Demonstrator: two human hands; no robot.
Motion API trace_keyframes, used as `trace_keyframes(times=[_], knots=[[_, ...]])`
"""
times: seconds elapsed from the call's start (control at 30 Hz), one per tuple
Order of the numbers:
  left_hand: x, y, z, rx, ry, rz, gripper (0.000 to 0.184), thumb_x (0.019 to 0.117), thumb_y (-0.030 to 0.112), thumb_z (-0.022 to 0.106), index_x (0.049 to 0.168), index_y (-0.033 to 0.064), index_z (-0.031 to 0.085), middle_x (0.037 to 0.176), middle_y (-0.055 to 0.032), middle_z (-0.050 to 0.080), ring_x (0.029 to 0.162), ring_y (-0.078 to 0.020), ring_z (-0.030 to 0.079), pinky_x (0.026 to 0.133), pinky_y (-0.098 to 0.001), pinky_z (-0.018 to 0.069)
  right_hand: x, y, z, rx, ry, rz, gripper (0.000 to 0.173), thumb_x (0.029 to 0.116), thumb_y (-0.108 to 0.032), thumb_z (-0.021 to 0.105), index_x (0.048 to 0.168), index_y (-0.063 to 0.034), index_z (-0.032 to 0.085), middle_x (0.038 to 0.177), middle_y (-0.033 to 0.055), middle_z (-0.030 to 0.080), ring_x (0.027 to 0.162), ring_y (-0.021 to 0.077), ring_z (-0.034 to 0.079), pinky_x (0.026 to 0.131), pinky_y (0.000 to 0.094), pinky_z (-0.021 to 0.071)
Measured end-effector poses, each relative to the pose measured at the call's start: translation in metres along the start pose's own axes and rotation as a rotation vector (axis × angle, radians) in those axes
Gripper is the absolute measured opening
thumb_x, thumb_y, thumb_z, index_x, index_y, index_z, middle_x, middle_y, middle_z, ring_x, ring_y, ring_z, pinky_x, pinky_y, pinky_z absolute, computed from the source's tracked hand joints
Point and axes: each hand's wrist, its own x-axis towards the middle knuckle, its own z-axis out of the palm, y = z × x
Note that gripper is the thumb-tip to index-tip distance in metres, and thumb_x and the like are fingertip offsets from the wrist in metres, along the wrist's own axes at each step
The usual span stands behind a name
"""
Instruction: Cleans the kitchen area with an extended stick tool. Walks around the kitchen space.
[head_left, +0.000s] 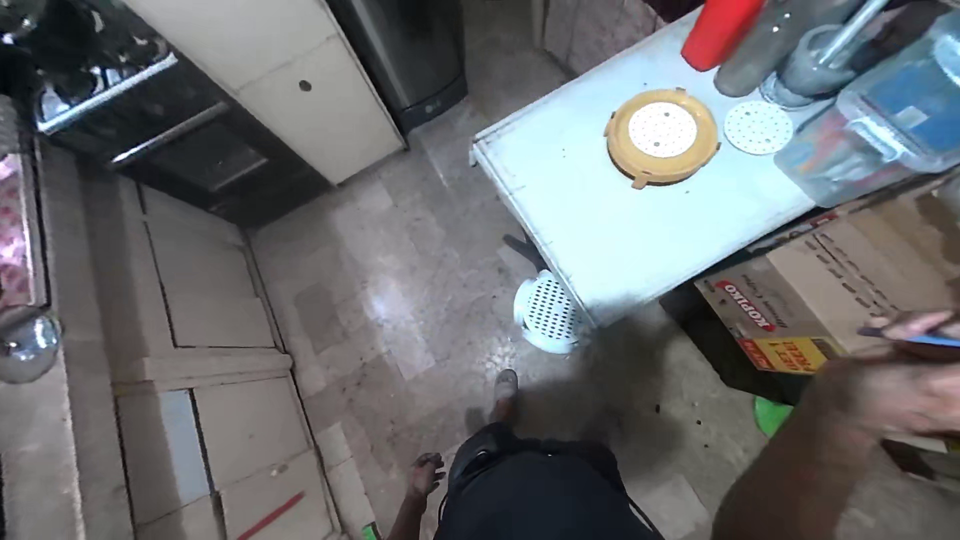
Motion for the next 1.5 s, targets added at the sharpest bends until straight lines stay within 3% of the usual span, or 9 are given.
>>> trace_keyframes(times=[0.1,0.3,0.4,0.47,0.6,0.83,1.0,1.2,1.5], knots=[[-0.012,-0.027,-0.021,-0.070,0.036,-0.022,0.030,0.1061,0.018,0.056,0.128,-0.0011,0.062,0.115,-0.0213,0.069,0.092,-0.0290,0.070,0.079,-0.0467,0.0572,-0.017,-0.013,0.062,0.043,-0.021,-0.011,0.024,0.1086,-0.019,0.021,0.120,-0.0057,0.038,0.072,0.0025,0.056,0.054,0.0201,0.059,0.054,0.0375,0.0571],[0.008,-0.082,-0.035,-0.049,0.027,-0.026,0.026,0.1026,0.012,0.061,0.121,-0.0047,0.066,0.106,-0.0227,0.069,0.086,-0.0272,0.064,0.079,-0.0471,0.0542,-0.032,-0.038,0.117,0.019,-0.075,-0.055,0.023,0.1117,-0.023,0.023,0.124,-0.0082,0.035,0.078,0.0011,0.058,0.056,0.0173,0.059,0.053,0.0359,0.0570],[-0.006,-0.053,-0.034,-0.082,0.006,0.000,0.026,0.1037,0.012,0.060,0.121,-0.0060,0.065,0.106,-0.0214,0.069,0.083,-0.0232,0.061,0.078,-0.0427,0.0522,-0.032,-0.047,0.135,0.026,-0.094,-0.089,0.024,0.1115,-0.023,0.021,0.124,-0.0084,0.036,0.080,0.0018,0.058,0.059,0.0178,0.061,0.056,0.0367,0.0578],[-0.006,-0.041,-0.034,-0.137,0.000,0.009,0.027,0.1045,0.015,0.059,0.122,-0.0043,0.065,0.106,-0.0204,0.071,0.082,-0.0234,0.067,0.075,-0.0420,0.0557,-0.033,-0.050,0.143,0.052,-0.123,-0.102,0.026,0.1112,-0.022,0.020,0.125,-0.0069,0.037,0.080,0.0020,0.058,0.060,0.0186,0.061,0.058,0.0384,0.0586],[0.010,-0.030,-0.034,-0.215,-0.020,-0.021,0.031,0.1057,0.020,0.058,0.128,-0.0007,0.061,0.113,-0.0207,0.070,0.090,-0.0281,0.069,0.077,-0.0462,0.0563,-0.035,-0.051,0.164,0.089,-0.176,-0.132,0.022,0.1120,-0.020,0.024,0.126,-0.0089,0.037,0.083,0.0007,0.060,0.063,0.0171,0.063,0.060,0.0368,0.0597],[-0.006,-0.049,-0.022,-0.315,0.078,-0.042,0.032,0.1060,0.023,0.057,0.128,0.0005,0.062,0.116,-0.0204,0.068,0.095,-0.0291,0.069,0.080,-0.0461,0.0573,-0.033,-0.025,0.184,0.187,-0.280,-0.100,0.019,0.1110,-0.016,0.026,0.123,-0.0088,0.037,0.082,0.0016,0.058,0.062,0.0192,0.063,0.061,0.0400,0.0603],[-0.028,-0.085,0.012,-0.437,0.167,-0.079,0.032,0.1060,0.023,0.057,0.128,0.0001,0.062,0.115,-0.0201,0.069,0.092,-0.0274,0.069,0.078,-0.0443,0.0567,-0.021,-0.005,0.193,0.235,-0.358,-0.078,0.020,0.1116,-0.018,0.025,0.121,-0.0082,0.039,0.081,0.0015,0.058,0.062,0.0185,0.063,0.063,0.0400,0.0605],[-0.077,-0.087,0.088,-0.582,0.215,-0.156,0.031,0.1069,0.022,0.056,0.128,-0.0003,0.062,0.117,-0.0197,0.068,0.094,-0.0269,0.067,0.082,-0.0453,0.0552,0.001,0.019,0.200,0.201,-0.497,-0.087,0.021,0.1120,-0.018,0.025,0.122,-0.0047,0.039,0.083,0.0017,0.056,0.066,0.0165,0.063,0.066,0.0388,0.0601],[-0.071,-0.106,0.139,-0.650,0.217,-0.124,0.032,0.1082,0.021,0.050,0.130,0.0008,0.062,0.120,-0.0201,0.068,0.097,-0.0291,0.067,0.082,-0.0473,0.0558,0.007,0.043,0.197,0.218,-0.618,-0.055,0.026,0.1122,-0.016,0.024,0.129,-0.0017,0.038,0.083,0.0017,0.056,0.064,0.0150,0.061,0.061,0.0365,0.0598]])
